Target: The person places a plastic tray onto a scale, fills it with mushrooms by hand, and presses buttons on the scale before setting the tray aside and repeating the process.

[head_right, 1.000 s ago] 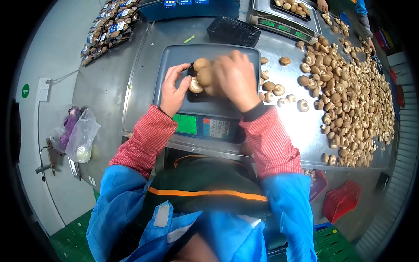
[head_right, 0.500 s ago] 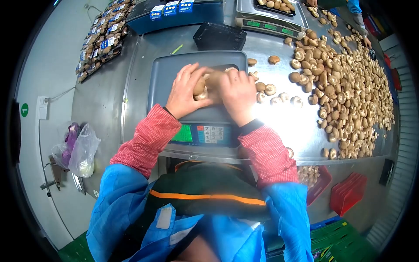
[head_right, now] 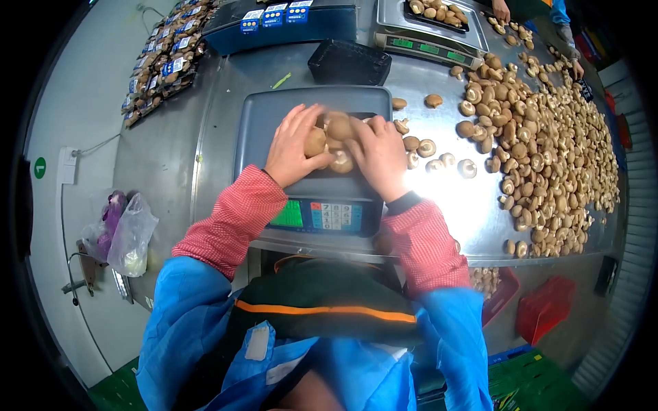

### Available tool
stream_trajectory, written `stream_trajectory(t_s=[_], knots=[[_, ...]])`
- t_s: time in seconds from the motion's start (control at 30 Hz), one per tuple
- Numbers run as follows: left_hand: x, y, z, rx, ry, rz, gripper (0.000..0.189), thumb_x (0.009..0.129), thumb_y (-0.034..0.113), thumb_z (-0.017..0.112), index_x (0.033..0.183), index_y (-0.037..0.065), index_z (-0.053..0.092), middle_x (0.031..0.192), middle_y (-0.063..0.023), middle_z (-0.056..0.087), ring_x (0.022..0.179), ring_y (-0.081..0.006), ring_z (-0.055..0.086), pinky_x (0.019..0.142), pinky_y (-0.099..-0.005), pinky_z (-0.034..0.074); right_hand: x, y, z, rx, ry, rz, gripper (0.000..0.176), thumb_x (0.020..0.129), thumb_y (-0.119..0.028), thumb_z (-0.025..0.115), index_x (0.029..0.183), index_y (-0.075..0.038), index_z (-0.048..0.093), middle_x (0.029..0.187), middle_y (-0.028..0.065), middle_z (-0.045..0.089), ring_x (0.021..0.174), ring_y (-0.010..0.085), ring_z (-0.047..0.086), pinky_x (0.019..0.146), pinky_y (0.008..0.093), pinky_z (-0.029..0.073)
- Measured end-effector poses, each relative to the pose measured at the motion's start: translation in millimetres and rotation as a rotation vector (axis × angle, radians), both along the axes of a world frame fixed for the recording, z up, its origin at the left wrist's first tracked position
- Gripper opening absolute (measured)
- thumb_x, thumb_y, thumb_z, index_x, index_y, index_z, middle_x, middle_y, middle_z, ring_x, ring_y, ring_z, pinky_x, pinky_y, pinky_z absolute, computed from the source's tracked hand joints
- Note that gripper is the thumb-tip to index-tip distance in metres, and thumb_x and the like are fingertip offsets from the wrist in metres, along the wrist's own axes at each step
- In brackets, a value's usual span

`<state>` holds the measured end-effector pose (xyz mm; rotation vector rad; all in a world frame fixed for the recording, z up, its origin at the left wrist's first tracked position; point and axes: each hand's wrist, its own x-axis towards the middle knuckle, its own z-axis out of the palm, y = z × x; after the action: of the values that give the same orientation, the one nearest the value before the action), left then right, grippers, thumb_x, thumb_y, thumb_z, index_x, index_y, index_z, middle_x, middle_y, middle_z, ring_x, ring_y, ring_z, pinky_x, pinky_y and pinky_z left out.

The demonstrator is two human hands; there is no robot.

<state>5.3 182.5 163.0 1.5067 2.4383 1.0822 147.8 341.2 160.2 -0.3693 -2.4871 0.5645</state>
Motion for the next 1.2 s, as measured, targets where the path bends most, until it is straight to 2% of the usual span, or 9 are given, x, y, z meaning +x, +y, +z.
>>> stream_trajectory(t_s=[0.07, 0.17, 0.27, 0.4, 0.5, 0.67, 0.77, 0.9, 1.2], knots=[[-5, -14, -2, 0.213, -0.430, 0.040, 0.078, 0.081, 0.022, 0.074, 0.149, 0.011, 0.037, 0.143, -0.0170, 0.048, 0.136, -0.0329, 0.042, 0.112, -0.0456, 0.034, 12, 2, 8, -0.191, -0.004, -0.026, 0.038, 0.086, -0.016, 0.068, 0.123, -0.007, 0.061, 0.103, 0.0130, 0.057, 0.095, 0.0308, 0.061, 0.081, 0.0404, 0.050], [-24, -47, -1, 0.437, -0.395, 0.233, 0.072, 0.082, 0.013, 0.073, 0.146, 0.006, 0.041, 0.134, -0.0140, 0.056, 0.123, -0.0252, 0.055, 0.101, -0.0396, 0.046, 35, 14, -2, -0.230, -0.005, -0.221, 0.034, 0.090, -0.011, 0.063, 0.124, -0.007, 0.062, 0.098, 0.0129, 0.060, 0.085, 0.0300, 0.063, 0.074, 0.0394, 0.052], [-27, -79, -18, 0.172, -0.620, 0.306, 0.055, 0.084, 0.017, 0.072, 0.134, 0.004, 0.053, 0.110, -0.0119, 0.066, 0.098, -0.0230, 0.066, 0.084, -0.0376, 0.053, 46, 16, -10, -0.080, -0.105, -0.254, 0.024, 0.091, -0.008, 0.061, 0.114, -0.003, 0.064, 0.098, 0.0143, 0.062, 0.079, 0.0319, 0.065, 0.068, 0.0387, 0.053], [-11, -85, -27, -0.261, -0.404, 0.190, 0.037, 0.085, 0.020, 0.070, 0.116, 0.003, 0.059, 0.087, -0.0118, 0.064, 0.077, -0.0251, 0.065, 0.071, -0.0354, 0.052, 43, 4, -10, 0.020, -0.202, -0.257, 0.022, 0.088, -0.005, 0.063, 0.110, 0.000, 0.063, 0.105, 0.0165, 0.065, 0.083, 0.0347, 0.067, 0.070, 0.0403, 0.054], [3, -71, -21, -0.228, -0.506, 0.254, 0.021, 0.089, 0.010, 0.068, 0.106, 0.001, 0.059, 0.079, 0.0029, 0.055, 0.062, -0.0028, 0.049, 0.058, -0.0203, 0.043, 40, -2, -6, 0.099, -0.223, -0.249, 0.025, 0.087, -0.005, 0.064, 0.111, 0.002, 0.063, 0.104, 0.0169, 0.065, 0.083, 0.0341, 0.067, 0.070, 0.0387, 0.055], [-2, -64, -18, 0.023, -0.895, 0.344, 0.030, 0.092, -0.007, 0.045, 0.120, 0.002, 0.041, 0.111, -0.0106, 0.055, 0.080, -0.0191, 0.068, 0.062, -0.0240, 0.059, 48, -3, 3, 0.087, -0.241, -0.227, 0.027, 0.085, -0.006, 0.067, 0.111, 0.000, 0.065, 0.102, 0.0170, 0.066, 0.082, 0.0334, 0.066, 0.070, 0.0395, 0.054], [-10, -67, -6, 0.043, -0.962, 0.334, 0.031, 0.092, -0.008, 0.042, 0.122, 0.002, 0.039, 0.112, -0.0107, 0.055, 0.083, -0.0183, 0.068, 0.061, -0.0233, 0.059, 49, -1, 4, 0.051, -0.202, -0.198, 0.025, 0.085, -0.007, 0.067, 0.109, 0.000, 0.065, 0.093, 0.0168, 0.061, 0.080, 0.0340, 0.063, 0.069, 0.0433, 0.052], [-25, -79, -7, -0.178, -0.162, 0.276, 0.028, 0.089, 0.002, 0.058, 0.116, 0.000, 0.053, 0.111, -0.0141, 0.056, 0.082, -0.0271, 0.068, 0.071, -0.0381, 0.055, 42, 4, 10, 0.025, -0.182, -0.180, 0.023, 0.085, -0.008, 0.068, 0.107, -0.002, 0.065, 0.093, 0.0155, 0.062, 0.079, 0.0332, 0.064, 0.068, 0.0427, 0.052], [-13, -27, 32, -0.079, 0.059, 0.070, 0.057, 0.072, 0.011, 0.079, 0.126, 0.005, 0.059, 0.117, -0.0140, 0.056, 0.106, -0.0339, 0.052, 0.092, -0.0394, 0.044, 74, 66, -43, -0.393, 0.056, -0.531, 0.019, 0.094, -0.010, 0.061, 0.111, -0.001, 0.064, 0.096, 0.0141, 0.066, 0.087, 0.0254, 0.064, 0.076, 0.0352, 0.051]])
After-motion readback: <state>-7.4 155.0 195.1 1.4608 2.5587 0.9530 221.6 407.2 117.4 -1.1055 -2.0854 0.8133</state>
